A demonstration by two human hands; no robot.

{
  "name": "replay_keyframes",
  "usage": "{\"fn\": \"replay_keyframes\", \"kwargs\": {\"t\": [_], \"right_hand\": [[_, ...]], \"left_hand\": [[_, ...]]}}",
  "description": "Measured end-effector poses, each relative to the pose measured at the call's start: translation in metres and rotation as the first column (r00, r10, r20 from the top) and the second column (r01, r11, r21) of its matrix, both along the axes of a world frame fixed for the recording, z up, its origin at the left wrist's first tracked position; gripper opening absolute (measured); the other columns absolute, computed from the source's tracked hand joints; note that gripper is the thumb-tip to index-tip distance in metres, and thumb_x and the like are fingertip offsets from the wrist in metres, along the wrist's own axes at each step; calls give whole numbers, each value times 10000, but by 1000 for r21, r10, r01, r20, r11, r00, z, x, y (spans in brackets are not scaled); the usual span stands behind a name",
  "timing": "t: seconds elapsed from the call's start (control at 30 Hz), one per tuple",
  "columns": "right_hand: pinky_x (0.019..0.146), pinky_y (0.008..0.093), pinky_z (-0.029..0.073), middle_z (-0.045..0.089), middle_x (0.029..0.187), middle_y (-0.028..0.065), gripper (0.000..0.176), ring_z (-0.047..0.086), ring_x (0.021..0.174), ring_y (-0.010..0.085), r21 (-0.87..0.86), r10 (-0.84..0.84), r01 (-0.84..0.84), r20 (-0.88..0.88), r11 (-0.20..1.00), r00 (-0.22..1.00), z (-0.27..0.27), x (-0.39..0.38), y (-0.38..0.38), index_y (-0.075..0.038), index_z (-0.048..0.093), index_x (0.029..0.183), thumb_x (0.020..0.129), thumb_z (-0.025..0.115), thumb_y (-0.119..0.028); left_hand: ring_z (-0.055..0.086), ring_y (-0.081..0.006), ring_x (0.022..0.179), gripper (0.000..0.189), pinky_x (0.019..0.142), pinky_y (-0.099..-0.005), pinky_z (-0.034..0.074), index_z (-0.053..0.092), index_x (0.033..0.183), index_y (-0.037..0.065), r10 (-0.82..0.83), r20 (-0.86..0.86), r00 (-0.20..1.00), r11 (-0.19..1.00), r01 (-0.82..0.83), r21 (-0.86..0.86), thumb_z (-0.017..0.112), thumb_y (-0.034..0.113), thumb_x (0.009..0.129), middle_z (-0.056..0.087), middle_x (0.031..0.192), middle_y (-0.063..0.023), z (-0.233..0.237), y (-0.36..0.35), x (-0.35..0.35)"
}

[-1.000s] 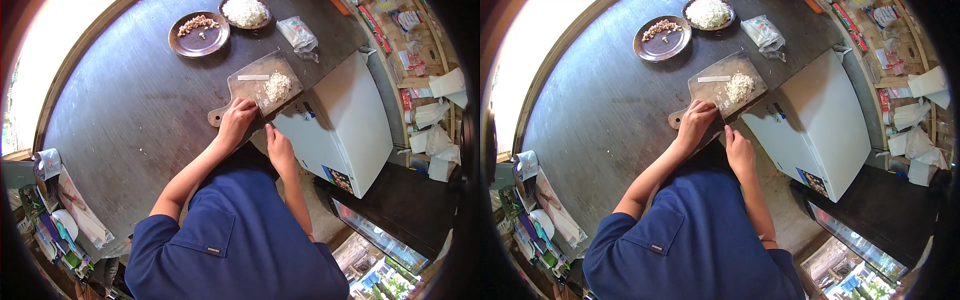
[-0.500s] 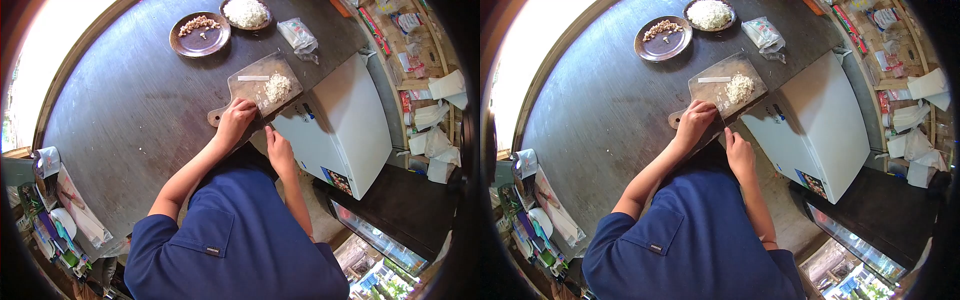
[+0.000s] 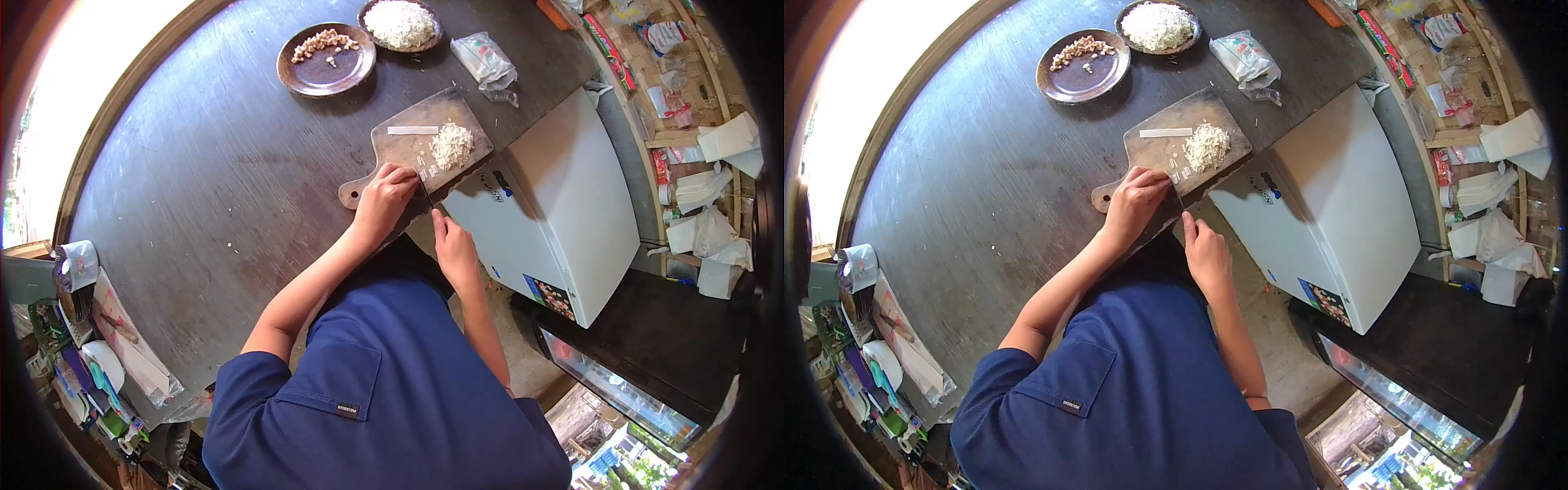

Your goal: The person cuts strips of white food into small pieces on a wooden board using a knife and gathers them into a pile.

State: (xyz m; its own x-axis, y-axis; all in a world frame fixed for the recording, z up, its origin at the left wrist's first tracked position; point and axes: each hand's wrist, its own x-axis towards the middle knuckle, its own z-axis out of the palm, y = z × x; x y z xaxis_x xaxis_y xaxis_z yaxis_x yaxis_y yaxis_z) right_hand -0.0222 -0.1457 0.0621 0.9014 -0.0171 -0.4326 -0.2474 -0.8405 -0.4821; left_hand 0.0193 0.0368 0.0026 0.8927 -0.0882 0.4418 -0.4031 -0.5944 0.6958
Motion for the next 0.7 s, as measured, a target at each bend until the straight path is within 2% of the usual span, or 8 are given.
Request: {"fn": "replay_keyframes", "kwargs": {"t": [0.1,0.3,0.37,0.5,0.57,0.63,0.7], "right_hand": [[818,610,504,685,965,357,656,623,1008,584,61,-22,19,59,998,998,-8,14,7,52,673,989,1138,432,-540],[823,601,508,686,968,357,666,624,1006,586,65,4,-7,39,998,999,2,17,6,54,667,984,1139,422,-545],[821,595,507,687,961,353,659,621,1002,586,6,-8,8,-8,1000,1000,9,5,3,49,669,982,1139,425,-543],[821,595,510,688,958,351,662,624,1005,584,54,-42,42,-1,998,999,-6,8,7,49,671,981,1137,430,-547],[874,643,521,716,1002,353,668,654,1023,578,109,-20,14,58,994,998,-14,20,11,1,708,1034,1123,404,-588],[872,642,520,716,1004,352,668,653,1023,579,114,-14,11,33,993,999,-13,27,11,2,706,1032,1124,404,-587],[869,640,519,716,1005,351,668,652,1023,579,119,6,-8,14,993,1000,-6,30,10,4,704,1030,1124,404,-585]], "left_hand": [[676,-266,1040,187,920,-357,588,808,1009,27,-2,15,1000,1000,2,19,768,41,827,755,1084,-53,1,1,1],[683,-276,1048,188,915,-378,592,806,1010,22,-13,16,1000,1000,13,2,765,29,827,757,1080,-69,-2,3,3],[683,-279,1048,182,915,-380,592,804,1010,19,6,6,1000,1000,-6,-6,763,31,833,757,1083,-70,-2,0,-1],[680,-284,1048,165,913,-390,591,800,1008,16,21,-3,1000,999,-21,-28,766,31,847,755,1089,-73,-1,-1,0],[677,-289,1047,165,909,-395,590,800,1009,17,19,-10,1000,999,-20,-32,770,24,847,750,1085,-75,0,-2,-1],[674,-294,1046,165,906,-400,589,800,1009,17,19,-10,1000,999,-19,-29,775,17,846,745,1081,-76,2,-2,-3],[665,-303,1051,159,894,-402,584,799,1005,16,89,-5,996,996,-90,-31,777,12,848,730,1075,-82,4,-5,-4]]}}
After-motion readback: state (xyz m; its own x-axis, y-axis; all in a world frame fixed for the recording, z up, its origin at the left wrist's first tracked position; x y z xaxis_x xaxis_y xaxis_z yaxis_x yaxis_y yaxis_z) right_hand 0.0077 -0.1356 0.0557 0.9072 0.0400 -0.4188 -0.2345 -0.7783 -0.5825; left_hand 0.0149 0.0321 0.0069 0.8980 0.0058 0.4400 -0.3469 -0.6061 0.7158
